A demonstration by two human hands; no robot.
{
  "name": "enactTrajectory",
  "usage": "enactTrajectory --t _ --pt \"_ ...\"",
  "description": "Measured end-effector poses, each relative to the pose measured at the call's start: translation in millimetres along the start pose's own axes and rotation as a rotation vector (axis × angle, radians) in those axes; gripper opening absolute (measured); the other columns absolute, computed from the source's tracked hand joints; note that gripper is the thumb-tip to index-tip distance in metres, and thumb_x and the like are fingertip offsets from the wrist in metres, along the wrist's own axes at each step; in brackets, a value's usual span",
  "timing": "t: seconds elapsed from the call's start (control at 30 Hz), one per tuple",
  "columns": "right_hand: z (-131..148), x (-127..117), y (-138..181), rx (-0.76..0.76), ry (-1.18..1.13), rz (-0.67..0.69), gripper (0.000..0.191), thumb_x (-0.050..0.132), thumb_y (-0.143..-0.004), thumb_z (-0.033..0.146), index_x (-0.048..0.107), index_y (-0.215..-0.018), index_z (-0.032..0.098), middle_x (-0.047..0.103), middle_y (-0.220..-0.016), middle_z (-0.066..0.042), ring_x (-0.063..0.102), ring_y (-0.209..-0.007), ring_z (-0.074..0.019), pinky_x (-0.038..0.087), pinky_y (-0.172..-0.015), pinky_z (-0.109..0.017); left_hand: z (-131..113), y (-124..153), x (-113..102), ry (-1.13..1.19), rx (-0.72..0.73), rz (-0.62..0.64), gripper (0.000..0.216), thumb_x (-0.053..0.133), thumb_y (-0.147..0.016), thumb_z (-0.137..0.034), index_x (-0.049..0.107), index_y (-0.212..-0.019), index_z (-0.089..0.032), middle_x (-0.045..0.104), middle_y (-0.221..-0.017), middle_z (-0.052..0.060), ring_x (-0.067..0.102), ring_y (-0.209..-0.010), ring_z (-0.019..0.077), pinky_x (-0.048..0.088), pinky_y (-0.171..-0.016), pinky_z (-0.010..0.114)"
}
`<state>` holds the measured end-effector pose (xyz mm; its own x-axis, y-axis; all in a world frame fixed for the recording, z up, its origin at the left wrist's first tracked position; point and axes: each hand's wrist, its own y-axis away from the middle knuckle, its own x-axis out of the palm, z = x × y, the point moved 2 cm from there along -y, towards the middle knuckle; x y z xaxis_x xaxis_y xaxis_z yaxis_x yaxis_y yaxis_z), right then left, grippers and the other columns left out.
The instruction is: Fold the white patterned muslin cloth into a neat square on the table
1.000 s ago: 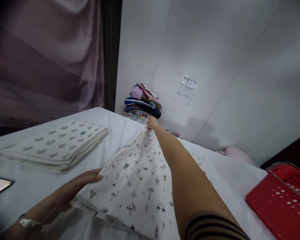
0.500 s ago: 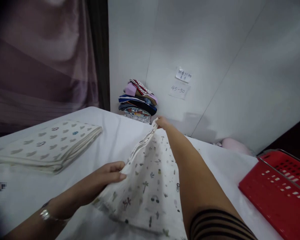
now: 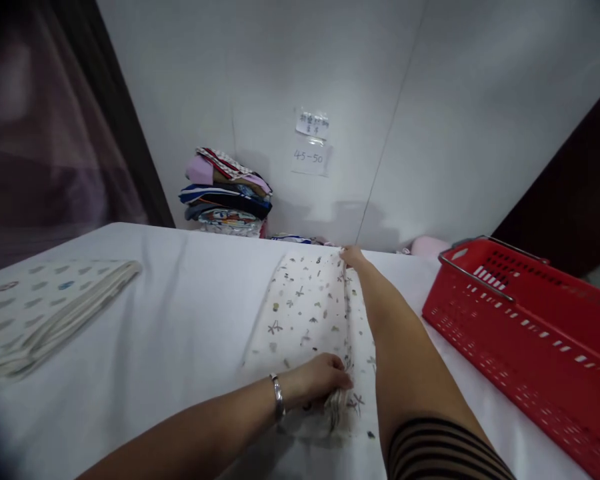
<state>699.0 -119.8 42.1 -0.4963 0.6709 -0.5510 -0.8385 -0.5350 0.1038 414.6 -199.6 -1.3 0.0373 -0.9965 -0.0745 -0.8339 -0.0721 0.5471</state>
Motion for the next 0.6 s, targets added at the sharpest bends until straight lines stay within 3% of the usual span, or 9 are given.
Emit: enactTrajectory --t 0.1,0.3,0.47,0.6 --pt "-20.3 -5.7 -5.1 0.004 0.004 -0.035 0.028 0.056 -0.074 0.004 0.064 -0.099 0.01 0.059 -0.061 -0.001 0.054 -0.05 -0.0091 0.051 -0.053 -0.022 -6.7 -9.8 11.1 -0.031 -0.021 -0.007 0.012 0.058 -0.063 -0.023 0.047 -0.065 -0.019 0.038 -0.04 -0.007 0.034 -0.03 0.01 0.024 -0.031 0.023" --pt "-20.9 -19.8 -41.1 -0.068 0.053 -0.058 0.037 0.054 -0.076 0.006 0.061 -0.111 0.016 0.066 -0.082 -0.005 0.061 -0.065 -0.0118 0.051 -0.056 -0.021 -43.3 -32.6 32.5 0.057 0.11 -0.015 0.015 0.059 -0.066 -0.029 0.046 -0.067 -0.02 0.037 -0.04 -0.007 0.034 -0.03 0.009 0.023 -0.032 0.021" --pt "-41.4 -22.6 -57.8 -0.051 0.171 -0.089 0.032 0.059 -0.071 0.007 0.065 -0.102 0.012 0.066 -0.079 -0.008 0.064 -0.075 -0.0191 0.051 -0.063 -0.025 -26.9 -65.9 58.2 -0.053 -0.011 -0.032 0.019 0.06 -0.065 -0.024 0.043 -0.056 -0.021 0.036 -0.039 -0.005 0.034 -0.033 0.0078 0.029 -0.038 0.024" --pt "-59.8 -23.7 -60.9 -0.054 0.213 -0.129 0.034 0.059 -0.072 0.01 0.064 -0.105 0.013 0.067 -0.084 -0.009 0.064 -0.081 -0.0205 0.05 -0.067 -0.025 -19.9 -74.1 64.2 -0.071 0.035 -0.032 0.021 0.062 -0.065 -0.029 0.045 -0.054 -0.023 0.039 -0.043 -0.002 0.036 -0.036 0.0101 0.029 -0.04 0.03"
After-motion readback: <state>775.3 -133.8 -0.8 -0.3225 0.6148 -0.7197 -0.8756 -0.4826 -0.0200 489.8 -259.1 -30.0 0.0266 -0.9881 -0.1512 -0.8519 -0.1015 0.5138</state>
